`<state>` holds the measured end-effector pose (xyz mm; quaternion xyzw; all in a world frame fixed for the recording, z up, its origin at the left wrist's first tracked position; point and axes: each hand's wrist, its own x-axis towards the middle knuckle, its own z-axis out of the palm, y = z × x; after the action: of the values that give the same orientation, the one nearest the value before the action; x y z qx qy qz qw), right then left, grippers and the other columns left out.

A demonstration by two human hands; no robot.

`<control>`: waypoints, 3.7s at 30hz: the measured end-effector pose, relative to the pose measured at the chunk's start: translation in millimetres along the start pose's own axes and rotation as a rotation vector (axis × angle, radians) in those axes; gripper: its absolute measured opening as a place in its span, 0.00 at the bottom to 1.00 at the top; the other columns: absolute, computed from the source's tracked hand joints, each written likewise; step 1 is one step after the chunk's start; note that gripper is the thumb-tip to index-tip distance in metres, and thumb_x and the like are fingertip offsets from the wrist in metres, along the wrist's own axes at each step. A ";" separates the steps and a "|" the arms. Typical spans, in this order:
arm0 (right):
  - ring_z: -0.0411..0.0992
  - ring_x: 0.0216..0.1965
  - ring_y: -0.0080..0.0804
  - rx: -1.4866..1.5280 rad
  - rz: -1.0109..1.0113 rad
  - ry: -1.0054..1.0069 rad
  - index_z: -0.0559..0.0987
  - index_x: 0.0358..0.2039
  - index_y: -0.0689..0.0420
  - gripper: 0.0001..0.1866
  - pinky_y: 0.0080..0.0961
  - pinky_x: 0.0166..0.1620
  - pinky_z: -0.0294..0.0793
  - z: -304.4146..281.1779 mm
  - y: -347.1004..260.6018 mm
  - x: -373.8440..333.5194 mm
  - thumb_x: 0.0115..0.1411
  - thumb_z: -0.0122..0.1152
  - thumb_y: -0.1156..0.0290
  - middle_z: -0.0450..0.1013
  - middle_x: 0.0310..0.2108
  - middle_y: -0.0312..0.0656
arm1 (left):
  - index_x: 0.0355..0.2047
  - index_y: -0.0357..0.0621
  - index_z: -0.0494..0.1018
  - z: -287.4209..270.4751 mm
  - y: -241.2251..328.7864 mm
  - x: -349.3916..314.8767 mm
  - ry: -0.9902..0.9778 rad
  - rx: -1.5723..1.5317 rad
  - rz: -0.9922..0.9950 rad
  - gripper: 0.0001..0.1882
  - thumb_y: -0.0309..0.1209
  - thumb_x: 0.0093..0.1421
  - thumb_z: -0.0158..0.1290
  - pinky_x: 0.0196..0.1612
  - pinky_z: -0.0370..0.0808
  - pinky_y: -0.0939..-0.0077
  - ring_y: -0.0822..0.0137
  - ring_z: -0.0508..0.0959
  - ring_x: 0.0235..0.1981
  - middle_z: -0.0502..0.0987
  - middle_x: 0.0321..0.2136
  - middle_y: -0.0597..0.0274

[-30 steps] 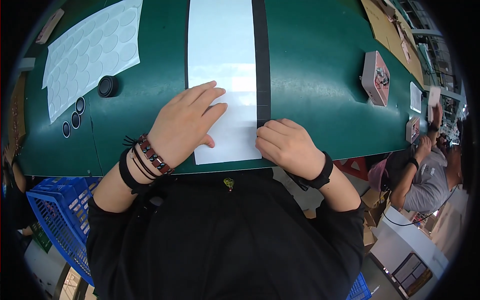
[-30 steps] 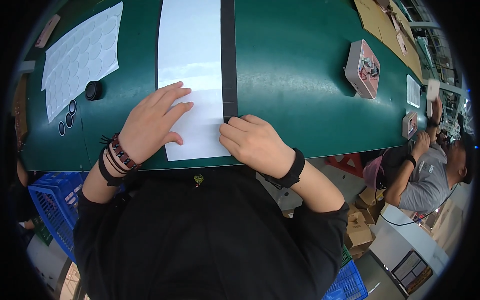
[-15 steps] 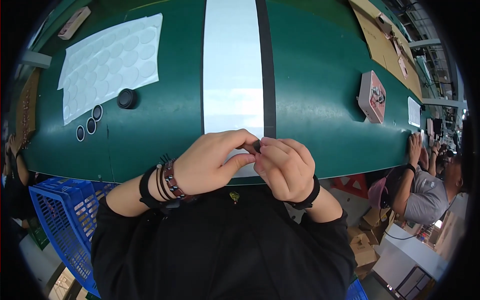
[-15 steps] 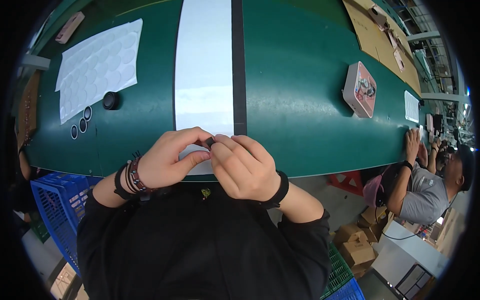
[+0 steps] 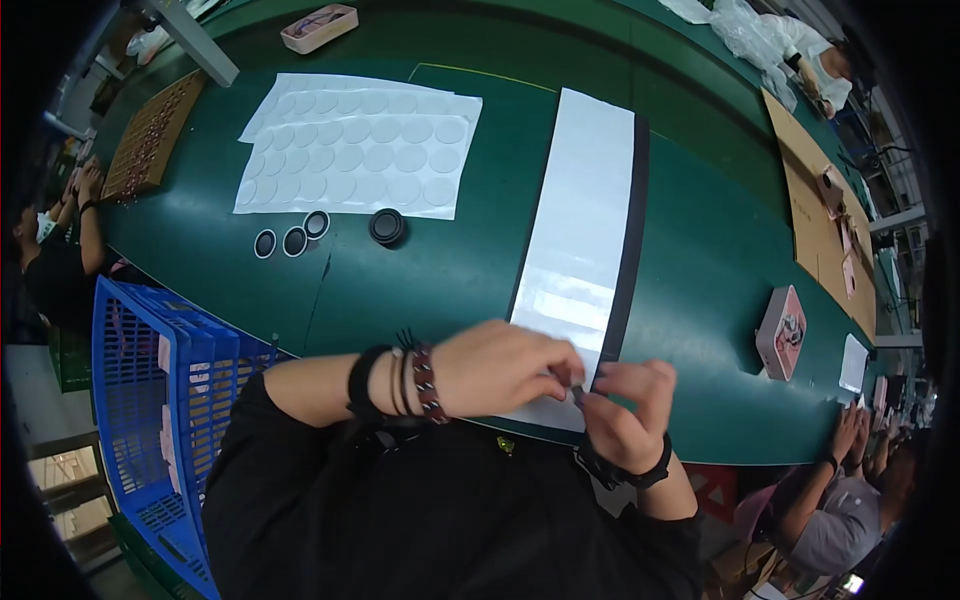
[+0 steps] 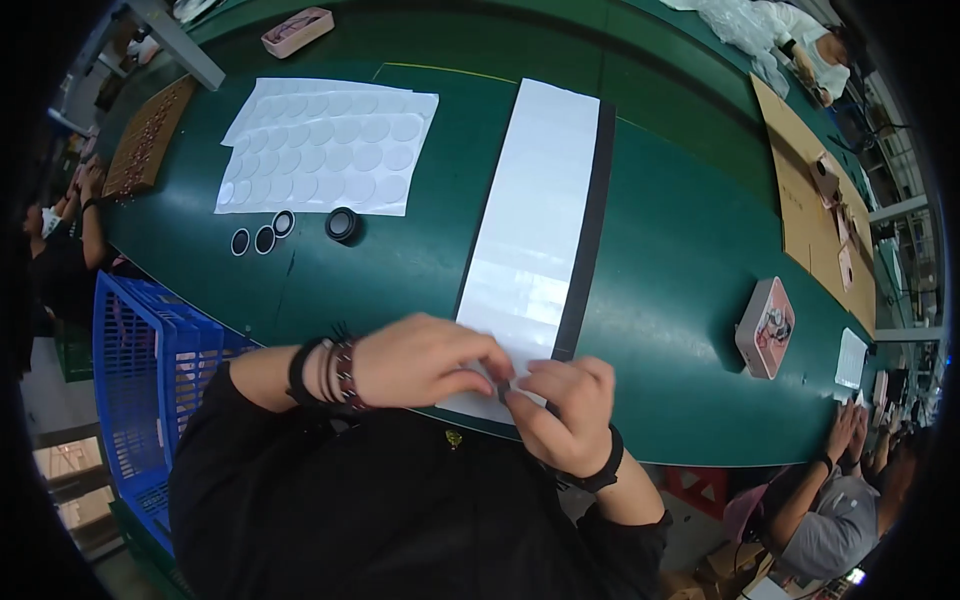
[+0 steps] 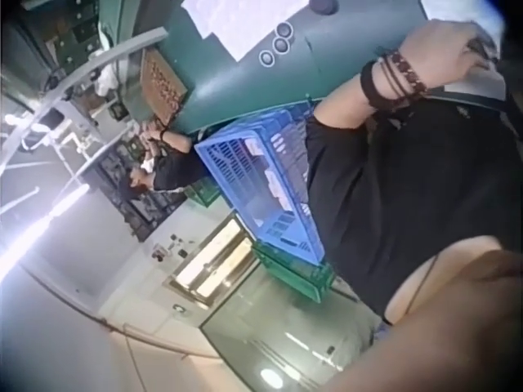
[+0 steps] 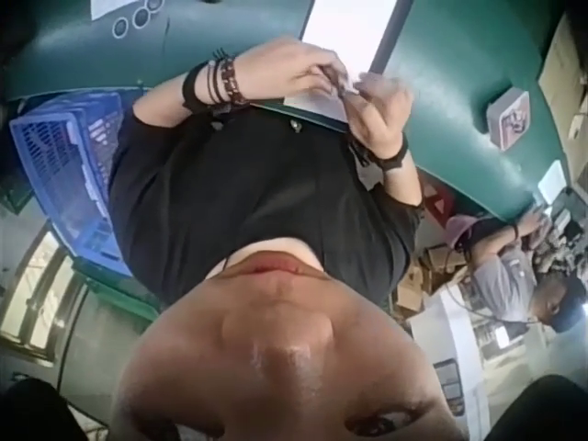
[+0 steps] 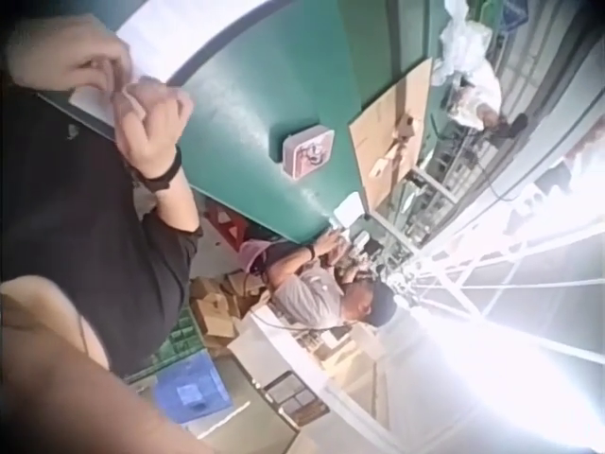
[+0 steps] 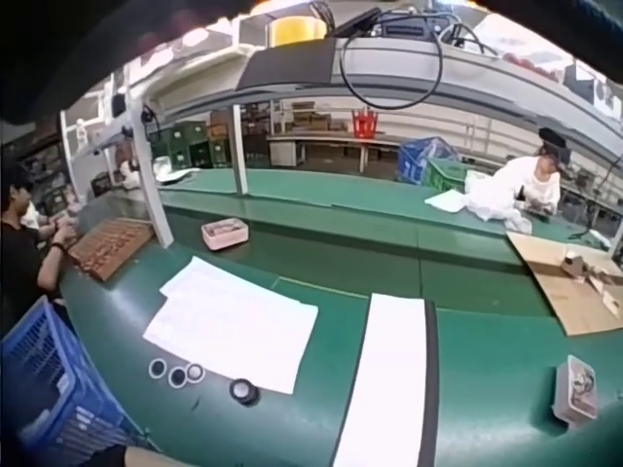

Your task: Assembling small electronic components into plastic housings on a factory production line.

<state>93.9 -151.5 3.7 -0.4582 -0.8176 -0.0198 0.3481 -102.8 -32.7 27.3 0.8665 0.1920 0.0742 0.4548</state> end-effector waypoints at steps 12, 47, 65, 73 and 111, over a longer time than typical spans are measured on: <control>0.64 0.53 0.45 -0.282 0.641 0.241 0.60 0.62 0.59 0.33 0.37 0.50 0.67 -8.3 16.7 -77.2 0.57 0.61 0.72 0.60 0.53 0.51 | 0.58 0.64 0.66 -359.2 -296.2 62.4 0.578 1.172 -0.978 0.24 0.40 0.61 0.51 0.60 0.65 0.57 0.54 0.71 0.56 0.73 0.54 0.55; 0.75 0.37 0.34 0.411 0.225 -0.094 0.52 0.67 0.53 0.44 0.36 0.54 0.63 31.0 34.0 -5.5 0.52 0.65 0.79 0.76 0.30 0.37 | 0.36 0.43 0.69 -6.4 -10.8 14.4 0.190 0.304 0.194 0.15 0.29 0.49 0.61 0.37 0.70 0.69 0.59 0.73 0.36 0.71 0.31 0.61; 0.74 0.34 0.34 0.809 0.213 -0.047 0.40 0.69 0.48 0.49 0.41 0.55 0.64 18.9 50.6 -31.8 0.56 0.59 0.83 0.75 0.29 0.42 | 0.38 0.48 0.69 6.5 -29.7 44.2 -0.109 0.394 0.509 0.21 0.45 0.50 0.60 0.54 0.54 0.55 0.64 0.69 0.47 0.72 0.37 0.68; 0.72 0.32 0.30 0.427 0.351 -0.001 0.45 0.68 0.53 0.46 0.35 0.52 0.64 21.2 26.9 -19.3 0.55 0.61 0.81 0.73 0.26 0.38 | 0.29 0.55 0.73 4.8 -26.8 36.0 0.155 0.584 0.538 0.13 0.45 0.50 0.59 0.47 0.55 0.60 0.68 0.70 0.42 0.72 0.33 0.75; 0.71 0.29 0.35 -0.087 0.397 -0.047 0.73 0.31 0.57 0.14 0.27 0.36 0.69 19.0 5.1 14.8 0.45 0.67 0.78 0.69 0.34 0.38 | 0.27 0.51 0.72 20.7 -31.3 18.7 0.162 0.119 0.092 0.04 0.28 0.53 0.57 0.43 0.53 0.63 0.73 0.72 0.34 0.74 0.22 0.77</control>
<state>82.2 -131.0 -3.5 -0.6252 -0.7176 0.0243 0.3059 -87.7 -24.9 -11.0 0.8909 0.1924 0.1531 0.3818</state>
